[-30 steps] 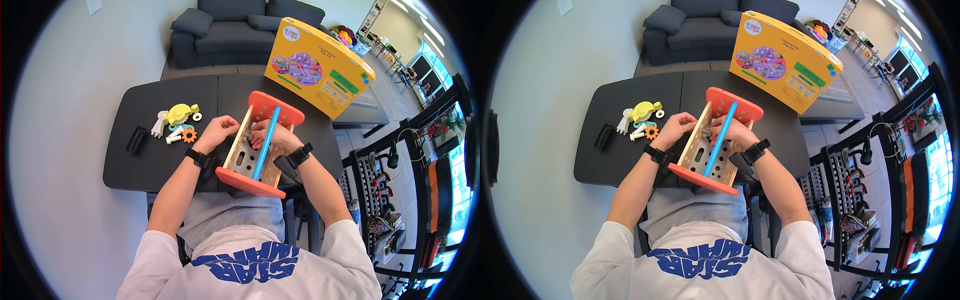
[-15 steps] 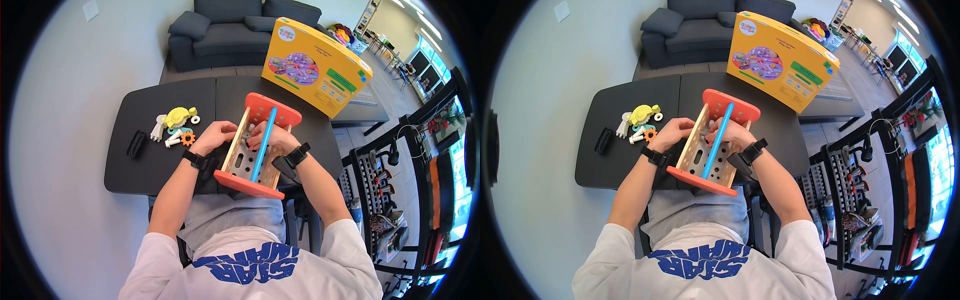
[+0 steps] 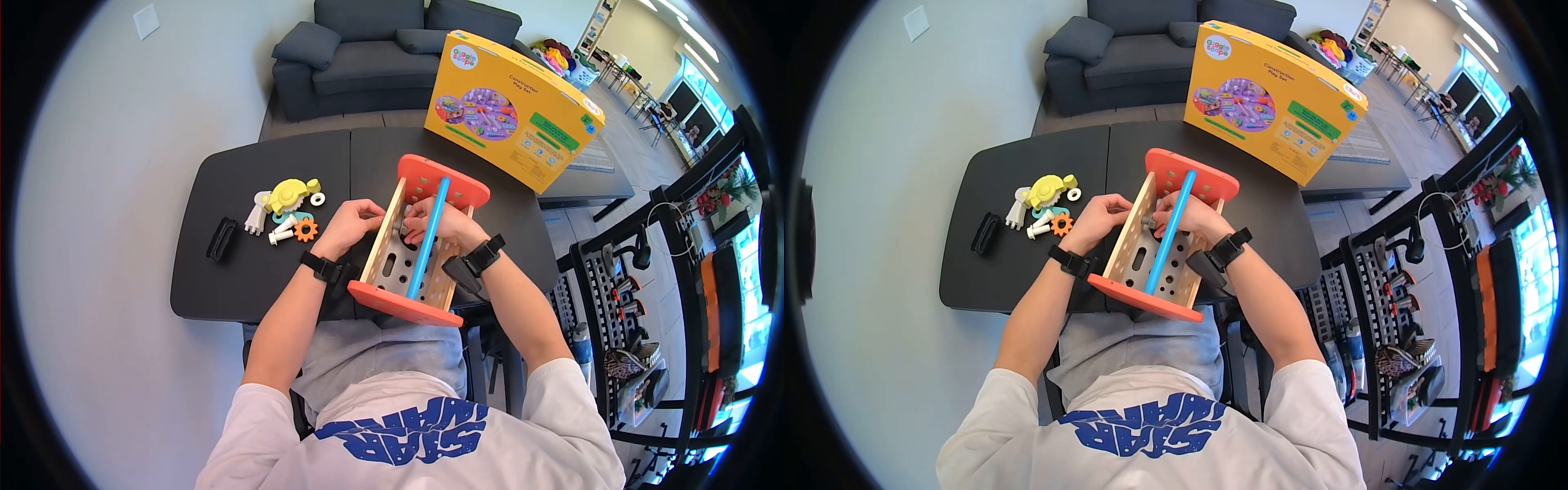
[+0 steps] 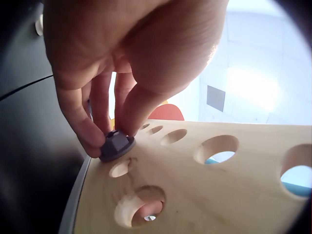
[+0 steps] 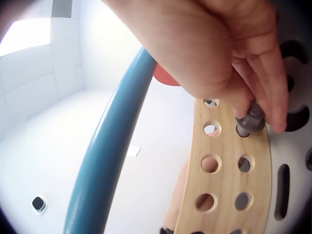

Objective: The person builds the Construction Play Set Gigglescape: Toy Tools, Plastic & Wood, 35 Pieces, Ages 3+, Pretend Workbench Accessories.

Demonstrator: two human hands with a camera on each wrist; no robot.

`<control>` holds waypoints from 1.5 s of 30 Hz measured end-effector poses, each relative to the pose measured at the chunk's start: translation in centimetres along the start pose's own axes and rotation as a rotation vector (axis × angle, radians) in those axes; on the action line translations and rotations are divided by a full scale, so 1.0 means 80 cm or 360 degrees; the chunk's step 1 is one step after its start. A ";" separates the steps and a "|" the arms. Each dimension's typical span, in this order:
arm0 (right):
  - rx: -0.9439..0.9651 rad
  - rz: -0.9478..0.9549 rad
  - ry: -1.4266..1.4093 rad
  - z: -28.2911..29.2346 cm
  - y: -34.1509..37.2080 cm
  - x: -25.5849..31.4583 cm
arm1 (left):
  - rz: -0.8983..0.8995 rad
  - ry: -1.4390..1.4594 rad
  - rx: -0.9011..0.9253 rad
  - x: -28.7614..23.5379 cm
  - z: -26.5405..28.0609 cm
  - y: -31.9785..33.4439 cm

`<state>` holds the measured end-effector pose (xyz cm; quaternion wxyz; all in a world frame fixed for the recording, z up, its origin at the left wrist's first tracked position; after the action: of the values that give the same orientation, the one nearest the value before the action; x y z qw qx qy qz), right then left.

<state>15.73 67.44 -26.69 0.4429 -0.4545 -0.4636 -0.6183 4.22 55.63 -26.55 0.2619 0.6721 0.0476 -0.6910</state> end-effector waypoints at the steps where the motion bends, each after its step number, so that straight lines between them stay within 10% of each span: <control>1: -0.0001 0.0001 0.0000 -0.001 0.000 0.003 | 0.0000 -0.0001 0.0001 0.002 0.001 -0.001; 15: -0.0102 -0.0046 0.0097 0.005 0.002 0.004 | 0.0340 0.0038 0.0194 0.025 -0.001 -0.007; 45: 0.0212 0.0093 0.0514 -0.012 -0.001 0.019 | 0.0119 0.0050 0.0171 0.004 -0.003 0.006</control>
<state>15.18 66.32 -25.41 0.5585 -0.3321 -0.4131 -0.6381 4.62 55.24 -26.74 0.2502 0.6973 -0.0107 -0.6716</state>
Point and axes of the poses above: each hand's wrist, its own y-axis away from the middle knuckle, its own z-axis out of the back of the hand, x = y × z, the point moved 9 cm from there along -y, towards the middle knuckle, and after that the axes turned 13 degrees about z, right-handed, at the moved point
